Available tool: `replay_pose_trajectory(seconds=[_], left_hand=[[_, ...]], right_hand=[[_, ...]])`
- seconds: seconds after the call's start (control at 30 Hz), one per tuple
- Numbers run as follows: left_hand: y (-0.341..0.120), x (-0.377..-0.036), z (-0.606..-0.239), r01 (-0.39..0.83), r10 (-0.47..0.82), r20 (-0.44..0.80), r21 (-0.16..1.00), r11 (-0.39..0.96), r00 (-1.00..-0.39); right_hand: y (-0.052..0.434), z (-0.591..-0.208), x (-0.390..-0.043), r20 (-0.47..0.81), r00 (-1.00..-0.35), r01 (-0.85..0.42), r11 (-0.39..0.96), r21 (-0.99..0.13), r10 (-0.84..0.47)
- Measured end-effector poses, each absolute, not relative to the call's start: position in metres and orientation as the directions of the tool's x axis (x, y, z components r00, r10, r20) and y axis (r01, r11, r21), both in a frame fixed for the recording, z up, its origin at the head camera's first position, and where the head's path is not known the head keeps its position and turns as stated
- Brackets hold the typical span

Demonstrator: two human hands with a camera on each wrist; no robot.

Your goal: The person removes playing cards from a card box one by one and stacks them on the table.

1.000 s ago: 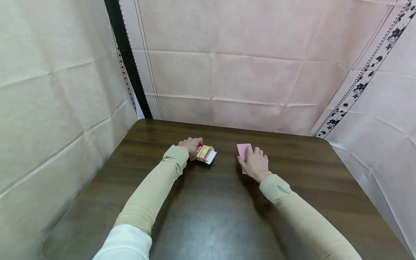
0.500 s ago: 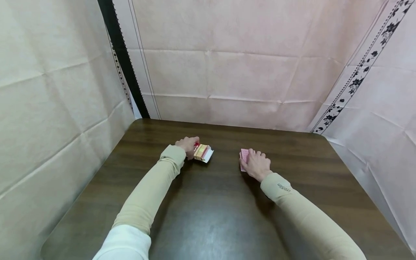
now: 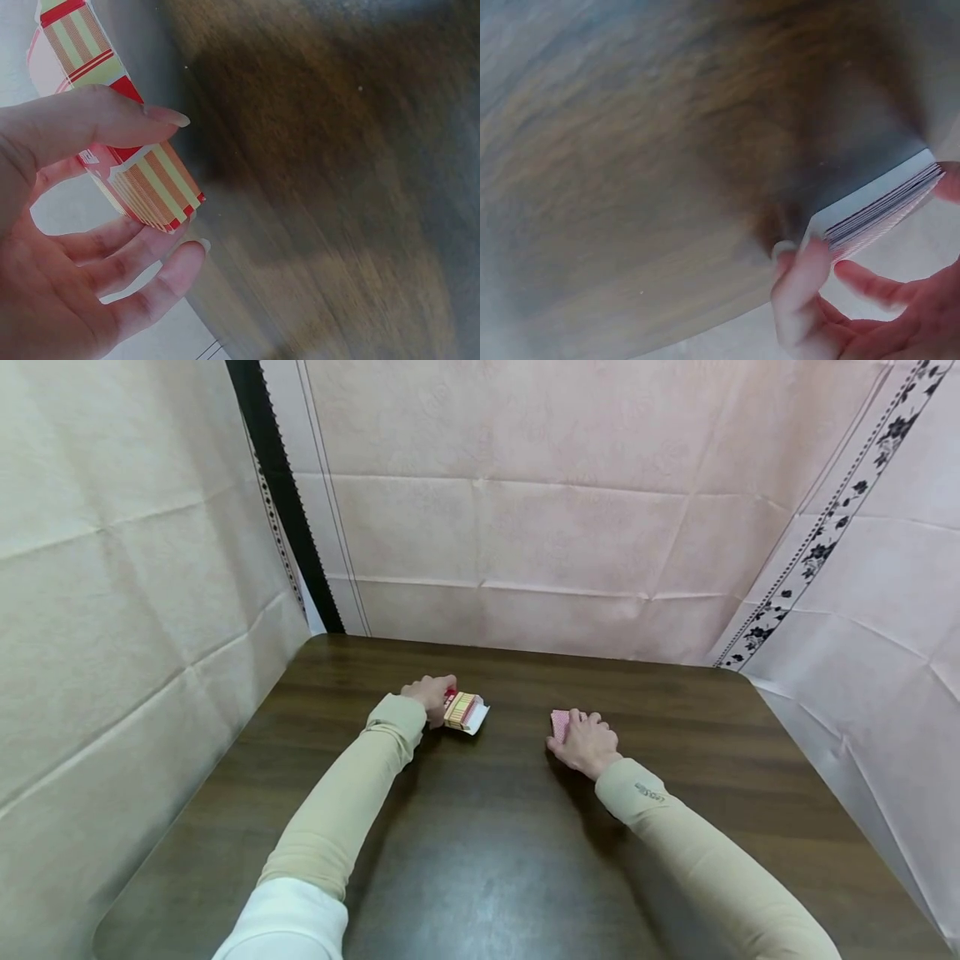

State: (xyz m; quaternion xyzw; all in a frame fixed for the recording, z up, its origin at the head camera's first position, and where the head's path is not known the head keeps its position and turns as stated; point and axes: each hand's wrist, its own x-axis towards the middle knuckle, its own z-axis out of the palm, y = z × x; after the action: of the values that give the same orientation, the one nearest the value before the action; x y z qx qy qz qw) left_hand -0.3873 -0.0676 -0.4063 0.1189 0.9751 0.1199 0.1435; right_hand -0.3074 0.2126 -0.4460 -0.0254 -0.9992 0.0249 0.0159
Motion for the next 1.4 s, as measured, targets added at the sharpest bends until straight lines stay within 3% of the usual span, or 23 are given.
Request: replay_pose_trajectory(seconds=[0.23, 0.47, 0.57, 0.67, 0.8, 0.9, 1.2, 1.4], left_hand=[[-0.068, -0.388, -0.406, 0.199, 0.264, -0.249, 0.26, 0.945, -0.932], [-0.064, -0.388, -0.402, 0.212, 0.274, -0.241, 0.253, 0.944, -0.931], [-0.063, -0.387, -0.4, 0.21, 0.272, -0.234, 0.259, 0.943, -0.933], [-0.062, -0.388, -0.402, 0.209, 0.274, -0.238, 0.266, 0.941, -0.932], [-0.06, -0.39, -0.406, 0.206, 0.276, -0.247, 0.273, 0.94, -0.929], [-0.055, -0.389, -0.406, 0.213, 0.28, -0.237, 0.274, 0.938, -0.93], [-0.039, -0.382, -0.396, 0.258, 0.327, -0.213, 0.299, 0.919, -0.921], [-0.04, -0.388, -0.398, 0.269, 0.325, -0.211, 0.256, 0.929, -0.922]], right_hand=[[0.21, -0.447, -0.309, 0.031, -0.997, 0.063, 0.991, -0.118, 0.067], [0.211, -0.441, -0.311, 0.05, -0.997, 0.06, 0.995, -0.08, 0.064], [0.208, -0.432, -0.314, 0.139, -0.99, -0.024, 0.996, -0.089, -0.012], [0.2, -0.424, -0.318, 0.204, -0.964, -0.204, 0.968, -0.145, -0.172], [0.181, -0.422, -0.32, 0.204, -0.9, -0.423, 0.885, -0.196, -0.385], [0.164, -0.426, -0.321, 0.172, -0.857, -0.512, 0.841, -0.178, -0.485], [0.132, -0.437, -0.325, 0.097, -0.836, -0.548, 0.83, -0.103, -0.54], [0.135, -0.44, -0.327, 0.155, -0.827, -0.558, 0.822, -0.112, -0.54]])
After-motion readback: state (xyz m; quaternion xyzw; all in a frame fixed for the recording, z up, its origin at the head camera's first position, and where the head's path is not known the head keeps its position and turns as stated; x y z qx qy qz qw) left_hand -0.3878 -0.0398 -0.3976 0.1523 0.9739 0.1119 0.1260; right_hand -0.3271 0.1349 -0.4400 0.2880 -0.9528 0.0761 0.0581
